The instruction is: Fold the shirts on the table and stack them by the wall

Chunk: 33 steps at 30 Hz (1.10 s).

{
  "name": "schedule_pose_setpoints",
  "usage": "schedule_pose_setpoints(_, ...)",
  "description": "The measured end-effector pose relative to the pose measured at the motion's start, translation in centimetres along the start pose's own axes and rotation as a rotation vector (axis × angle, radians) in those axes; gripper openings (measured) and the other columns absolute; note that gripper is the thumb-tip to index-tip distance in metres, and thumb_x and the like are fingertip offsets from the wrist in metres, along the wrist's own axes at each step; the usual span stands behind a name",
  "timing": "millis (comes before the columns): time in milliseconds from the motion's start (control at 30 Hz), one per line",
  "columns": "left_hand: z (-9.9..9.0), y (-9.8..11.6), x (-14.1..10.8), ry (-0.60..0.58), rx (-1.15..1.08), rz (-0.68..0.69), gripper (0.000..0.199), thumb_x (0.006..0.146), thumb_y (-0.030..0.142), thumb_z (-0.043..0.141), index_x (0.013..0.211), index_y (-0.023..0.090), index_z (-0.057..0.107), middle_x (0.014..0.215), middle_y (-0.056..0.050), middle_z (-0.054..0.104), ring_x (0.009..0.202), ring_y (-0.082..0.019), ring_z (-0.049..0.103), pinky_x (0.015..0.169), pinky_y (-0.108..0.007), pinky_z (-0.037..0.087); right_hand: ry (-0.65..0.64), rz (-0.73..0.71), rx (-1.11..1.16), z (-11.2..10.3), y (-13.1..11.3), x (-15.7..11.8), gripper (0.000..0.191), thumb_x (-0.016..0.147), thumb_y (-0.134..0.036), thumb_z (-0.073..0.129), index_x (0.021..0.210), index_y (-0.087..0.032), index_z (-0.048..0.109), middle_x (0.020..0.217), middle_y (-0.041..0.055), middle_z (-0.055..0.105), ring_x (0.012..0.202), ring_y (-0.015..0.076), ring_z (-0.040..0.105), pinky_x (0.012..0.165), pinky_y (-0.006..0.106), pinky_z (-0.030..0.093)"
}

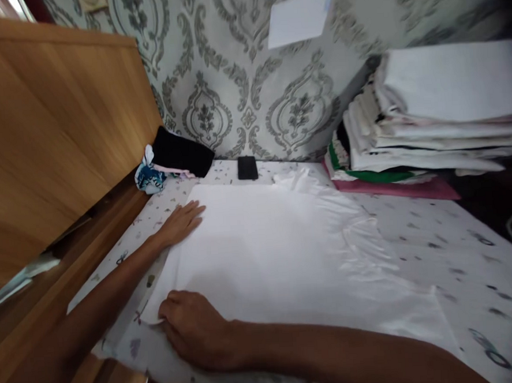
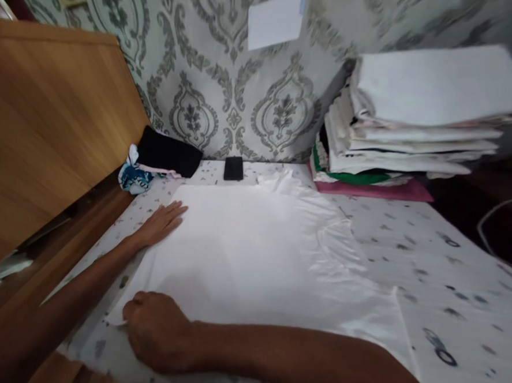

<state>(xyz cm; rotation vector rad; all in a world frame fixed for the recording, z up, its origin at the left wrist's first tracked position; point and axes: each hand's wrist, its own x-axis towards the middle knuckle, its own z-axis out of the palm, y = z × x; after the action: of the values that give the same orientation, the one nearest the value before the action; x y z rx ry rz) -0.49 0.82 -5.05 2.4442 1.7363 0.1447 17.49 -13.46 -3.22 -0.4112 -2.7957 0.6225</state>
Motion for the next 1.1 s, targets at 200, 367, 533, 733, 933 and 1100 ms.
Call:
schedule_pose_setpoints(200, -0.6, -0.4, 0.8, 0.006, 0.059, -0.059, 0.059, 0.101, 0.049, 0.019, 0.15, 0.023, 0.038, 0.161, -0.01, 0.029, 0.15, -0.025, 0.022, 0.119, -0.053, 0.021, -0.094, -0.081, 0.066, 0.1, 0.1, 0.1, 0.02, 0.084, -0.017, 0.06, 0.102, -0.009, 0.065, 0.098, 0.0115, 0.07, 0.089, 0.0201, 0.065, 0.074, 0.024, 0.051)
schedule_pose_setpoints(367, 0.2, 0.5, 3.1, 0.049, 0.138, -0.014, 0.063, 0.099, 0.05, 0.025, 0.152, 0.017, 0.035, 0.161, -0.011, 0.029, 0.15, -0.025, 0.022, 0.12, -0.051, 0.021, -0.029, -0.112, 0.102, -2.4, 2.7, -1.5, 0.039, 0.096, -0.033, 0.054, 0.128, -0.012, 0.056, 0.126, 0.0119, 0.065, 0.12, 0.0172, 0.058, 0.101, 0.022, 0.043)
schedule_pose_setpoints(533, 1.8, 0.1, 4.9, 0.06, 0.136, 0.051, 0.061, 0.099, 0.051, 0.023, 0.15, 0.023, 0.04, 0.159, -0.007, 0.034, 0.148, -0.025, 0.027, 0.118, -0.05, 0.027, 0.21, 0.373, -0.102, -7.3, 13.4, -9.6, 0.049, 0.1, -0.035, 0.046, 0.14, -0.007, 0.047, 0.149, 0.0193, 0.046, 0.143, 0.0247, 0.037, 0.116, 0.038, 0.03)
schedule_pose_setpoints(733, 2.4, -2.7, 5.8, 0.091, 0.103, 0.014, 0.062, 0.098, 0.053, 0.022, 0.15, 0.023, 0.04, 0.158, -0.008, 0.035, 0.148, -0.027, 0.027, 0.117, -0.051, 0.03, 0.406, 0.982, -0.311, -12.7, 22.5, -22.5, 0.042, 0.095, -0.026, 0.049, 0.133, -0.008, 0.055, 0.147, 0.021, 0.048, 0.14, 0.0283, 0.041, 0.115, 0.044, 0.032)
schedule_pose_setpoints(933, 1.7, -3.3, 8.4, 0.141, 0.125, 0.019, 0.064, 0.097, 0.051, 0.024, 0.145, 0.015, 0.046, 0.152, -0.014, 0.045, 0.145, -0.029, 0.035, 0.117, -0.049, 0.028, 0.504, 0.996, -0.282, -15.6, 24.5, -22.5, 0.022, 0.092, -0.014, 0.047, 0.102, -0.012, 0.068, 0.123, 0.0177, 0.065, 0.123, 0.0277, 0.055, 0.109, 0.042, 0.039)
schedule_pose_setpoints(1100, -0.7, -2.2, 12.3, 0.119, 0.149, 0.009, 0.059, 0.095, 0.04, 0.028, 0.143, 0.011, 0.046, 0.149, -0.018, 0.048, 0.137, -0.031, 0.044, 0.112, -0.048, 0.034, 0.563, 1.098, -0.099, -19.7, 30.5, -15.9, 0.021, 0.091, -0.013, 0.056, 0.109, -0.013, 0.066, 0.112, 0.0134, 0.069, 0.108, 0.0232, 0.064, 0.097, 0.036, 0.049)
